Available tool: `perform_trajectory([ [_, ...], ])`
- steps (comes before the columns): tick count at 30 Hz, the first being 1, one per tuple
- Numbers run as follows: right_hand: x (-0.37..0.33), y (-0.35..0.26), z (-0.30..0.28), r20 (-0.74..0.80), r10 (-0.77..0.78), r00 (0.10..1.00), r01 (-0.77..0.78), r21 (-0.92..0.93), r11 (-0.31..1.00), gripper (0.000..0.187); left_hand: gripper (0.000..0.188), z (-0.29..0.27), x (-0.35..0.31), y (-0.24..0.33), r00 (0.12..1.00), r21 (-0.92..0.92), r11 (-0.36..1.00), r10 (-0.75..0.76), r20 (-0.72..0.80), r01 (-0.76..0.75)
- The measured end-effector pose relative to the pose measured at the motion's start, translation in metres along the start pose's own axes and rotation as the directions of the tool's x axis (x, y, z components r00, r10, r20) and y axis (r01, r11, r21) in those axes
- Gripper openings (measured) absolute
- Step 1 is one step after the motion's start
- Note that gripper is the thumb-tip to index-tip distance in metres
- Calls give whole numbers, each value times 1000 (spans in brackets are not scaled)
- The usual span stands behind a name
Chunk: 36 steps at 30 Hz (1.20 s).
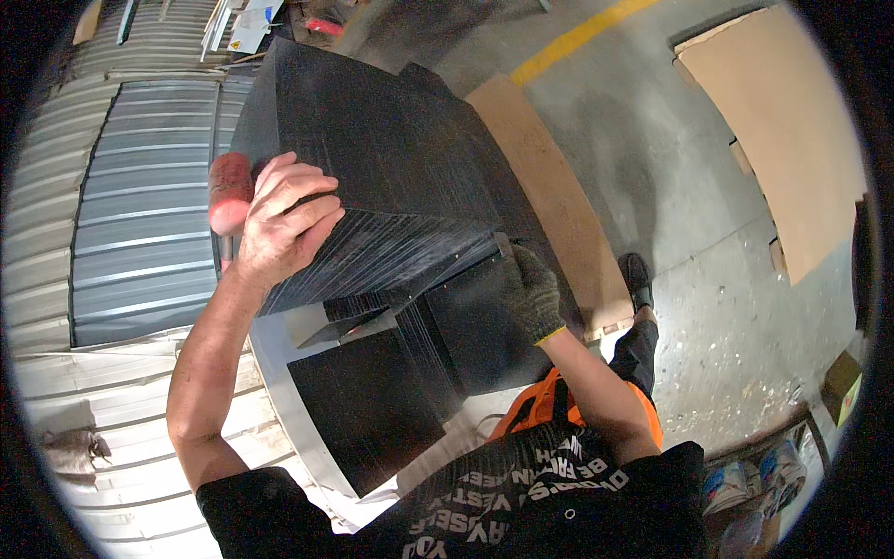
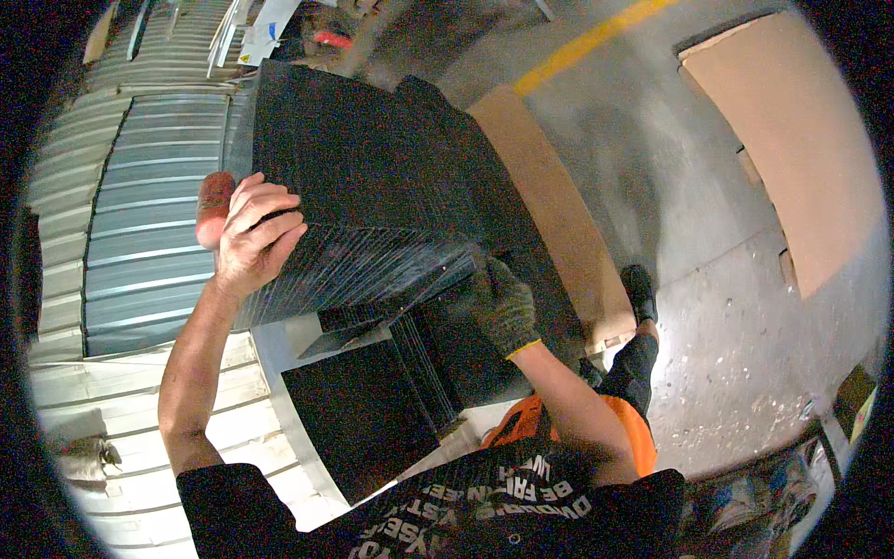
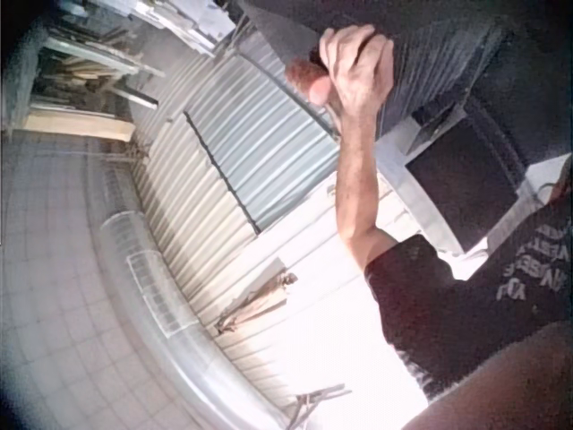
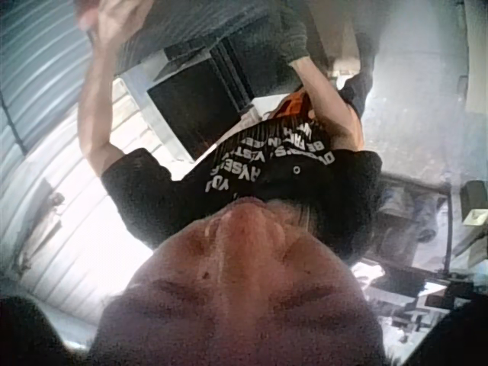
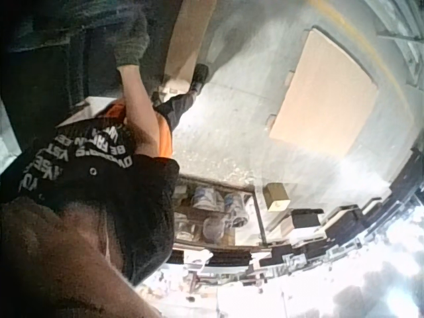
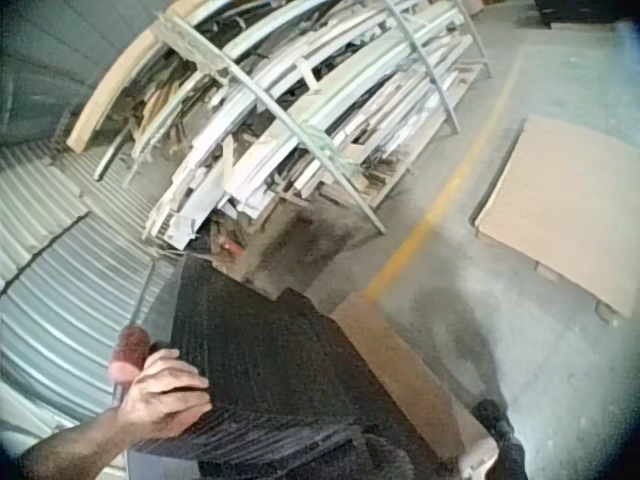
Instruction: The person uses a scraper tool to remove excess adhesive or debris from the edges of stacked black wooden panels, then uses a red mallet to tap the edges into alignment.
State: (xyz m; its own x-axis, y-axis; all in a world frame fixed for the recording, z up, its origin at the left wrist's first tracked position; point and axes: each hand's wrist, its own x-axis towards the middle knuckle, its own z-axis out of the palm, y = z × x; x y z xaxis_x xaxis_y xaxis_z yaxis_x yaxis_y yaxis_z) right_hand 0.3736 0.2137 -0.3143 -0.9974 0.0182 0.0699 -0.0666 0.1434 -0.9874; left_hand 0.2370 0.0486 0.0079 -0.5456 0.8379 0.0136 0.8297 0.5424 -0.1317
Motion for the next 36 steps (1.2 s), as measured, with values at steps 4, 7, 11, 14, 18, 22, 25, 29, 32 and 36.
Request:
perform_trajectory([
  [4,0,-6,4,4,12,1000,-12,-19,1000,36,25,3,1,0,999,-9,1000,23,-31,-23],
  [7,3,0,12,4,36,999,-37,137,990,38,24,4,1,2,998,-28,999,27,-50,-29],
  [11,9,18,26,-102,-41,994,41,-5,999,44,32,4,-3,-1,999,12,999,49,2,-49],
  [14,16,30,27,-146,-107,983,77,-200,977,43,47,-14,-2,1,992,84,995,49,119,-60],
  [18,26,58,31,44,317,947,-320,90,943,42,91,-21,-25,-15,992,157,985,-85,88,70],
  [22,21,96,72,-3,281,960,-281,38,959,42,92,0,-32,-10,961,79,962,-267,69,262],
  [25,22,106,86,6,339,941,-339,17,941,41,91,4,-32,-8,967,76,965,-252,29,249],
  [29,32,99,87,39,544,838,-532,284,798,39,90,7,-28,-7,972,136,962,-237,-11,236],
  [32,32,95,85,-2,445,896,-440,149,886,38,97,9,-32,-8,957,152,945,-288,-25,289],
  [36,29,112,95,-94,364,927,-352,124,928,40,105,7,-29,-5,952,163,938,-306,-27,306],
])
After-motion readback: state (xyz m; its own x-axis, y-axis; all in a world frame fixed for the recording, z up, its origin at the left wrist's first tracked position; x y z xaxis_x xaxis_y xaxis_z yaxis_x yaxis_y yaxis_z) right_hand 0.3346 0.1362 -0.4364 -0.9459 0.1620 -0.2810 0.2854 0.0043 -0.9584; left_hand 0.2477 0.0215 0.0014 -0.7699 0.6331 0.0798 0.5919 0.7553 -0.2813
